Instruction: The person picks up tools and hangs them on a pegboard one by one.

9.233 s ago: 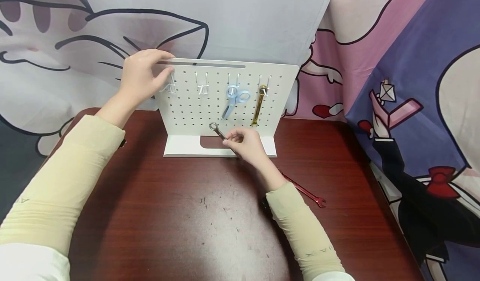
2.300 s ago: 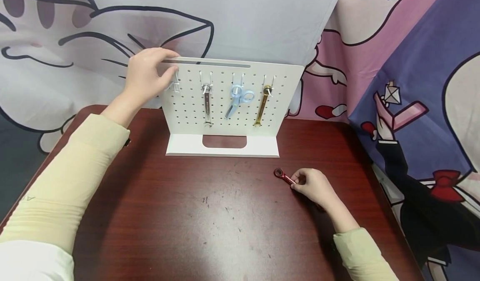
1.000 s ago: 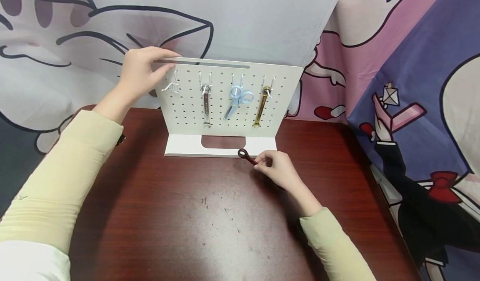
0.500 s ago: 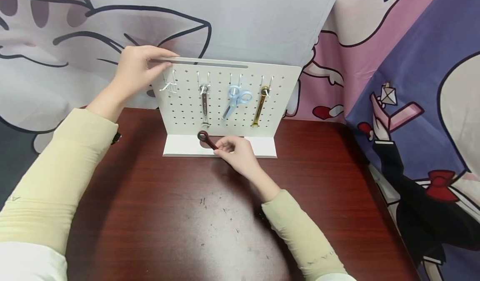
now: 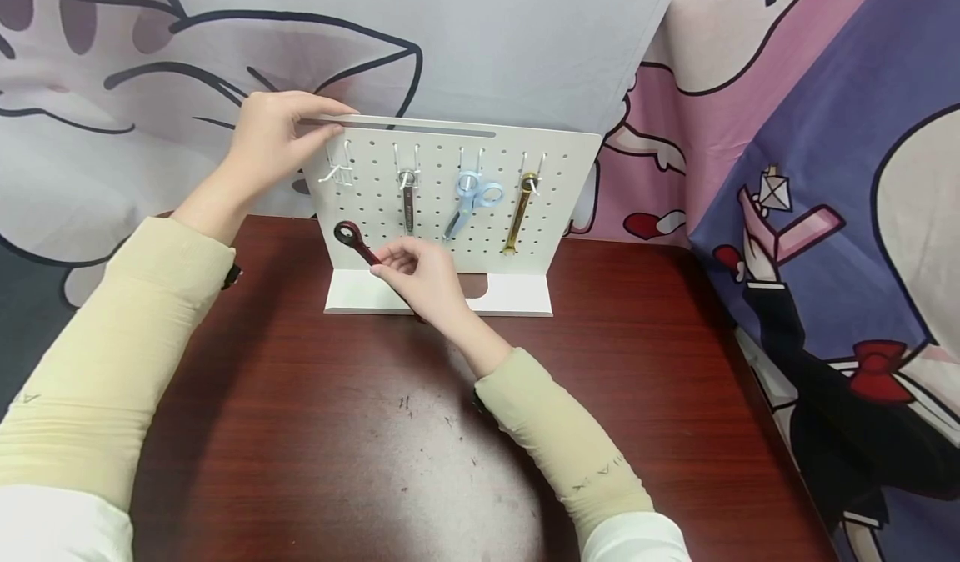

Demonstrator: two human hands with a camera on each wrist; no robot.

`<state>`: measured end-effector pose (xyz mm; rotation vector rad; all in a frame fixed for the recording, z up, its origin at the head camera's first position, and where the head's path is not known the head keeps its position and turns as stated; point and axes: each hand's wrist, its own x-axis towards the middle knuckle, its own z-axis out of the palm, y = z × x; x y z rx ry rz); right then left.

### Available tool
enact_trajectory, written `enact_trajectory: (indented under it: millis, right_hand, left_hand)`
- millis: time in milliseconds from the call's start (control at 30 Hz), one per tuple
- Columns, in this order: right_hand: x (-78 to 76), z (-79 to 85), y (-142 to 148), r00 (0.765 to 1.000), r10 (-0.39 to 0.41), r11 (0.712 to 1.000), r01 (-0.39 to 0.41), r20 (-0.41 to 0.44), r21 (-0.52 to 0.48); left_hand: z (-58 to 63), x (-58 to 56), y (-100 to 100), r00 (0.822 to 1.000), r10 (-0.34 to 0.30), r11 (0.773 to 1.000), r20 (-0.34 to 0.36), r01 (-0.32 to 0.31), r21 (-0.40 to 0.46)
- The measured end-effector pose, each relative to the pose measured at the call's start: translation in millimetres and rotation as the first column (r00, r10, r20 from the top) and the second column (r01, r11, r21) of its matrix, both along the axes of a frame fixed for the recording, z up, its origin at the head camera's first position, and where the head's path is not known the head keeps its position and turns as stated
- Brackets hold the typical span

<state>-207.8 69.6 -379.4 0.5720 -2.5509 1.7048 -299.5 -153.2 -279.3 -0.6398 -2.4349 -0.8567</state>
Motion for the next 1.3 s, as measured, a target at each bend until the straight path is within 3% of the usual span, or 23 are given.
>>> enact_trajectory:
  millis: [333,633,1033,1300]
  right_hand:
    - [-15.7,17.2,-26.2,0.999,-0.054,0.997,0.053,-0.008,-0.063]
    - [-25.6,25.8,-38.8,0.997,-0.061,0.991,0.067,0.052,-0.112]
    - [-38.9,17.9,-48.1,0.986,-0.123,0.976,0.141,0.115,-0.164]
    - [-45.3,14.2,-59.9,0.961,-0.196,0.950,0.235,0.193,-0.208]
  left_hand:
    - [-0.6,-0.4,0.0,1.000,0.002,1.000,-0.010,-0.002,-0.006]
    - [0.5,0.9,0.7,1.000,-0.001,1.000,-0.016,0.001,-0.008]
    - [-0.4,1.6,1.6,1.000,0.006,1.000,-0.019,-0.006,-0.009]
    - [-1.3,2.9,1.5,0.999,0.018,1.000,-0.030,-0.019,-0.017]
